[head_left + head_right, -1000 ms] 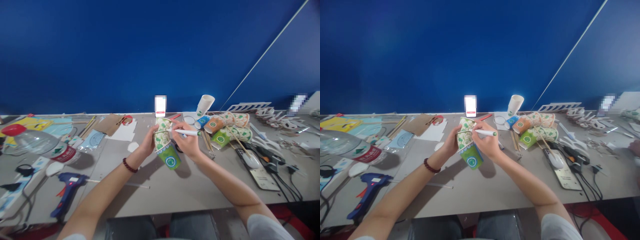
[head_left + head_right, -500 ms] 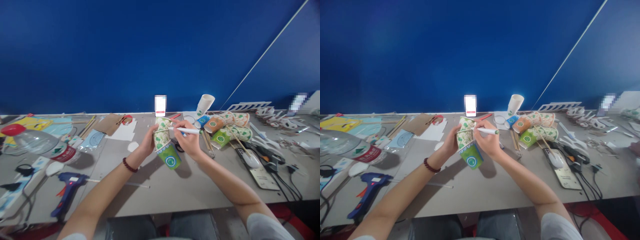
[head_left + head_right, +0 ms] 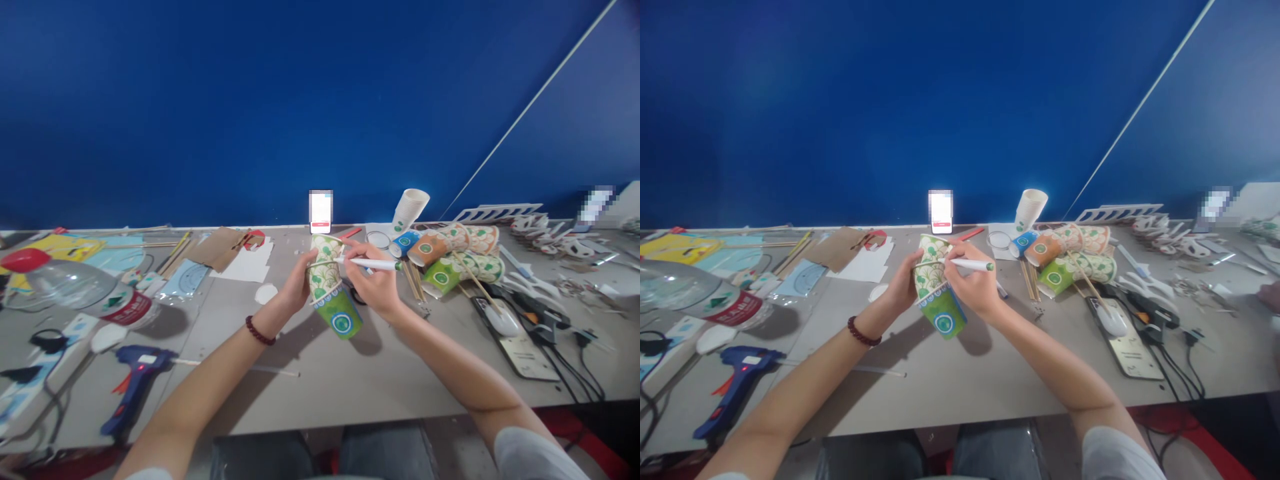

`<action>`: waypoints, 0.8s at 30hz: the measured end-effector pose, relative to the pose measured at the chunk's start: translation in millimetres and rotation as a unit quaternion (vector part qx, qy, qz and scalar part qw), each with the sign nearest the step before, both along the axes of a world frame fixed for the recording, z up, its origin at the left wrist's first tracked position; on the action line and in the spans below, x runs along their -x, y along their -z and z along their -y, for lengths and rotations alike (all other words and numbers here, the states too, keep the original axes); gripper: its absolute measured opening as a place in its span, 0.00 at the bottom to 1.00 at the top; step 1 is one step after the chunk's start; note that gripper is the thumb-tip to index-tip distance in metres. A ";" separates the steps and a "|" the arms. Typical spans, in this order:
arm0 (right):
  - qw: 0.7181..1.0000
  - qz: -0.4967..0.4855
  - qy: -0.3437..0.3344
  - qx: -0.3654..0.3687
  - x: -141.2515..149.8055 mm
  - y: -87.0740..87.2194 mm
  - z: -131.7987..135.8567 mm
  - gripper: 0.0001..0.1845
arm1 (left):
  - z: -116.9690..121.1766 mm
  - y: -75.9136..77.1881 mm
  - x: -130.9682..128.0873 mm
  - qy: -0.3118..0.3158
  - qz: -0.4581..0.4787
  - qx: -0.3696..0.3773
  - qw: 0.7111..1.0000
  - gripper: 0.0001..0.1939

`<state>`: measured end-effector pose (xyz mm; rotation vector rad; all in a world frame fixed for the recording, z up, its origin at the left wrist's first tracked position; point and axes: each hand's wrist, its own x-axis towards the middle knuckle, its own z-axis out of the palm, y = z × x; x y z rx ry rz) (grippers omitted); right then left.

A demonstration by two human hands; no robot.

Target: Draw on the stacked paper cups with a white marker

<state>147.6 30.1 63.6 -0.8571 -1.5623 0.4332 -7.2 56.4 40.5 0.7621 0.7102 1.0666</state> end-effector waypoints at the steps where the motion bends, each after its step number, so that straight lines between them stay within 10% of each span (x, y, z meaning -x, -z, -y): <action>1: 1.000 -0.004 -0.001 0.004 -0.1 0.2 -0.4 0.06 | 0.4 -0.4 -0.3 0.001 0.001 0.000 1.000 0.22; 24: 0.998 -0.053 -0.004 0.043 -0.3 -0.9 -1.8 0.02 | -3.3 5.1 -4.2 -0.042 -0.012 0.020 0.999 0.19</action>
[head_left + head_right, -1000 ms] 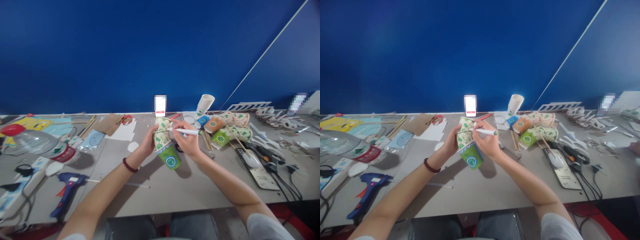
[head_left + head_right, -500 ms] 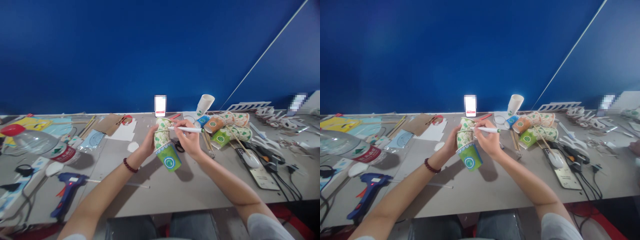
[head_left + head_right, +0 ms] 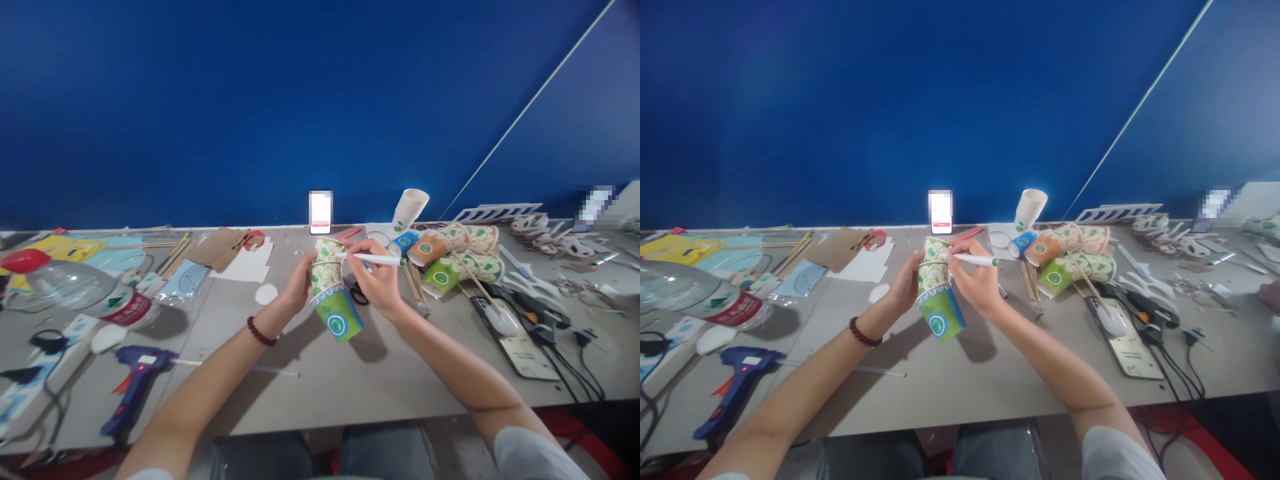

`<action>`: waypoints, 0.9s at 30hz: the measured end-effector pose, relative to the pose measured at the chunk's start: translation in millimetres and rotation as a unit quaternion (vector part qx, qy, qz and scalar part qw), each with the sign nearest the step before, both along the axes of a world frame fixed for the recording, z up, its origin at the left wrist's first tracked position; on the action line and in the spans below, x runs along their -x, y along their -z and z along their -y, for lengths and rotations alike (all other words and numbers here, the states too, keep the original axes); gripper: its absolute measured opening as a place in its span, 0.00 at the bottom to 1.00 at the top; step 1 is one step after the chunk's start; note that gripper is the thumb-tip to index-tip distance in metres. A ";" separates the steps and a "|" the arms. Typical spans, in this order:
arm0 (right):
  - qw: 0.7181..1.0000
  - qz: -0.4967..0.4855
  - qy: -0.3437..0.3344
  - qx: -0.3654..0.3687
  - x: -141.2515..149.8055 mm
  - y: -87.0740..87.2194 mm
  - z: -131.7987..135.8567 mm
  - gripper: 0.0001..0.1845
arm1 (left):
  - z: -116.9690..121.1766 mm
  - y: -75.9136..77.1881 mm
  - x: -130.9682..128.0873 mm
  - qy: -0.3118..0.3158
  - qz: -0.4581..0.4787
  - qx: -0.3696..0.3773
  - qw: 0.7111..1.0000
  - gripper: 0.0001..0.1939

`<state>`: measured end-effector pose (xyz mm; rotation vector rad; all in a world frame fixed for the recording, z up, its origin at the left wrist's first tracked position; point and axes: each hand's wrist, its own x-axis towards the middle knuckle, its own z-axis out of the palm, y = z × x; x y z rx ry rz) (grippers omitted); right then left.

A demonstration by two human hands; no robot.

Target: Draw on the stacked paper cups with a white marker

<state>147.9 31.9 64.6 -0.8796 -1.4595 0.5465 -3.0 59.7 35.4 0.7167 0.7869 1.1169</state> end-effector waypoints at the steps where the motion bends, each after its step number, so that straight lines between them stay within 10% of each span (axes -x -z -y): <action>1: 1.000 0.001 0.000 -0.002 0.2 -0.4 0.2 0.02 | -0.6 0.8 0.2 -0.005 -0.006 -0.001 1.000 0.19; 27: 0.999 0.042 0.020 -0.016 0.8 -2.3 2.0 0.03 | -0.2 -1.0 3.0 0.041 0.005 0.016 0.999 0.17</action>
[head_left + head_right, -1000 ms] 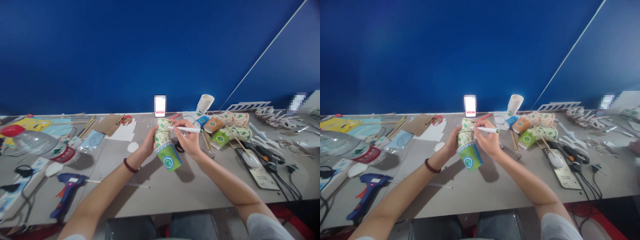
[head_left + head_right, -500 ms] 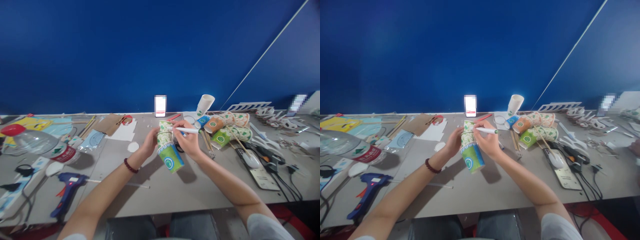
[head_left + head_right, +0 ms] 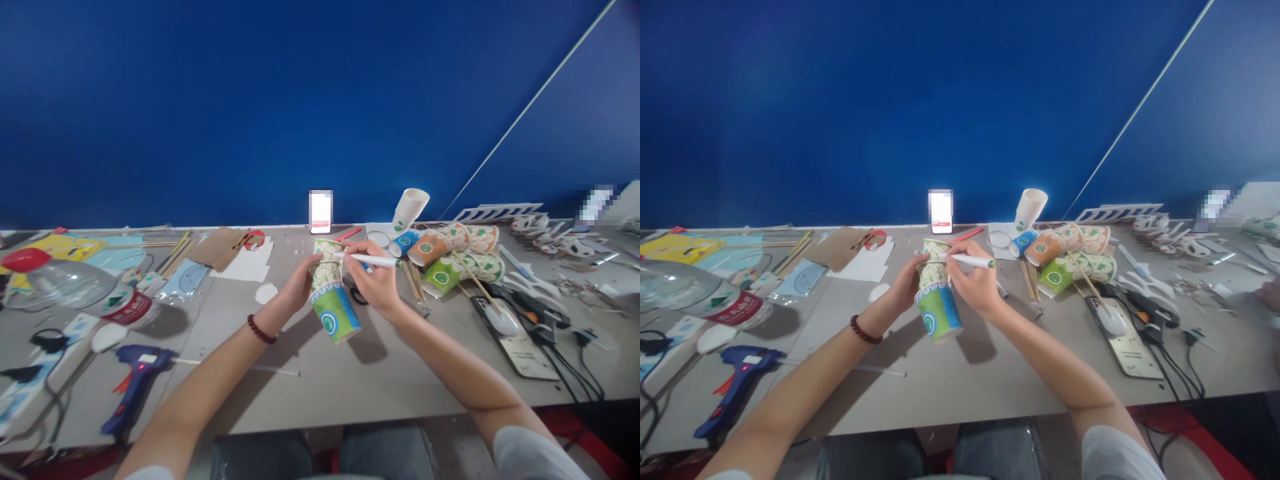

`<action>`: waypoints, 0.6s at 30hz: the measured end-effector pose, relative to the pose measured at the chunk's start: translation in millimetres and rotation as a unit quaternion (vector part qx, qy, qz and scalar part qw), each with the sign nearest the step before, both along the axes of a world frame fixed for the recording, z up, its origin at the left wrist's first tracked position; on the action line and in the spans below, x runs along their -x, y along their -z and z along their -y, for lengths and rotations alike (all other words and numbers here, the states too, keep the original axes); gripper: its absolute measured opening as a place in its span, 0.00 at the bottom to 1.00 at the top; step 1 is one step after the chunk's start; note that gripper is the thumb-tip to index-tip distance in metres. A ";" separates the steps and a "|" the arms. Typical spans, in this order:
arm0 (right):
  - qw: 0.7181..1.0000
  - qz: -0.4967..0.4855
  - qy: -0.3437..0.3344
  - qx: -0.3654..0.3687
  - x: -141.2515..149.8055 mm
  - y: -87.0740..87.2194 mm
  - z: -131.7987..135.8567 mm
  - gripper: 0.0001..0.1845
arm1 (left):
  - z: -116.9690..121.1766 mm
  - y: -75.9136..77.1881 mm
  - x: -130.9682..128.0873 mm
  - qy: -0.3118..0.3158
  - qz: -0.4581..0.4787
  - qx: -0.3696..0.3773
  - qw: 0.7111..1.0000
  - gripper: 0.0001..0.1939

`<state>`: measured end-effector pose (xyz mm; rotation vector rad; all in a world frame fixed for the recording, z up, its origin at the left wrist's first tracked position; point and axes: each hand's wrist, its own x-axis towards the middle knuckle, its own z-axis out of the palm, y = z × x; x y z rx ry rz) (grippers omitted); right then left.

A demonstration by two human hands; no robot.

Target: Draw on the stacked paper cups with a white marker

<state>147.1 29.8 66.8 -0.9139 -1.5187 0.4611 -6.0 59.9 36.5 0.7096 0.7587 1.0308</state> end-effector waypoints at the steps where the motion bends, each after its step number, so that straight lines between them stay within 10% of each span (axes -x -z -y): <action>1: 1.000 -0.002 0.001 0.000 -0.2 -0.2 -0.5 0.03 | -0.1 -0.8 0.2 -0.001 0.005 0.003 1.000 0.18; 18: 0.998 0.060 0.023 -0.025 -0.6 3.0 -1.8 0.04 | 0.9 -3.8 -0.6 -0.008 0.018 0.027 0.999 0.18</action>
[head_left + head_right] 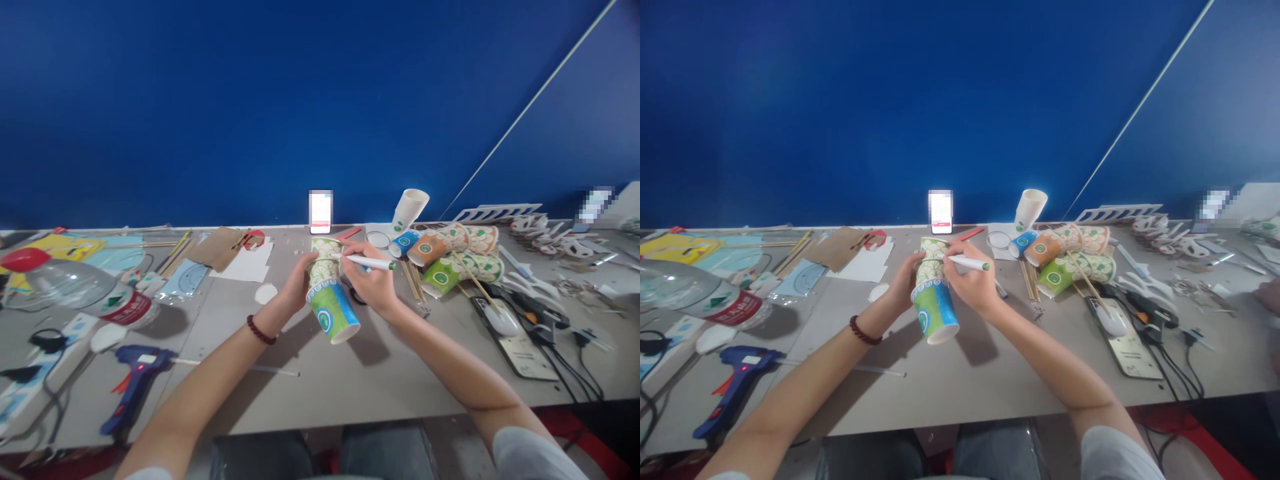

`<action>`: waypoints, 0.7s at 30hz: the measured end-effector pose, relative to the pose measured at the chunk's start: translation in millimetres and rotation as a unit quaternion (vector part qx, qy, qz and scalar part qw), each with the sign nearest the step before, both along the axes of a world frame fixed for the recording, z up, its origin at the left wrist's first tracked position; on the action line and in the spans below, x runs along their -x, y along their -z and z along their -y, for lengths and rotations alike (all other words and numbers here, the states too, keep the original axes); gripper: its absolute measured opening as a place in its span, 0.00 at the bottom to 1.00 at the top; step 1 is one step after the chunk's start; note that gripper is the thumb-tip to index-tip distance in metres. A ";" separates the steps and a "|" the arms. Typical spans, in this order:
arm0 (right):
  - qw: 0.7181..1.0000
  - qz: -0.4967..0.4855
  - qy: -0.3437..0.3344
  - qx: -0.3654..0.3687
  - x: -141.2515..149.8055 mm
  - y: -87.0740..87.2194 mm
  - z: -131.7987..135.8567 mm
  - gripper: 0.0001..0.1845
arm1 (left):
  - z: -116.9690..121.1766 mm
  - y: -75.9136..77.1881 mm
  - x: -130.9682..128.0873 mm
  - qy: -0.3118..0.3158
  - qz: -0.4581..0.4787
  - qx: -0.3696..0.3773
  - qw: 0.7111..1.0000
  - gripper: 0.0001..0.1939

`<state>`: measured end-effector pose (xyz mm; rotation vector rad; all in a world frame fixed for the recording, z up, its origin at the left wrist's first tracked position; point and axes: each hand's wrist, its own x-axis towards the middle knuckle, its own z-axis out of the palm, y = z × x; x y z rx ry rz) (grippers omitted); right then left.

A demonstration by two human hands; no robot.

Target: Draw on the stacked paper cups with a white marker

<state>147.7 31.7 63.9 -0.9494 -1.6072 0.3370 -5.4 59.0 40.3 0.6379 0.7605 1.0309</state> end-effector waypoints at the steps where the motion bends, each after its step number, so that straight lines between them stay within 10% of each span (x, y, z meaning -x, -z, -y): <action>1: 1.000 0.002 0.001 0.001 0.3 0.4 -0.3 0.05 | 0.3 -0.9 -0.2 -0.001 -0.001 0.002 1.000 0.18; 21: 1.000 -0.006 -0.002 -0.001 -2.0 0.6 -1.3 0.05 | 2.0 -4.3 -0.2 -0.005 -0.014 0.018 1.000 0.17</action>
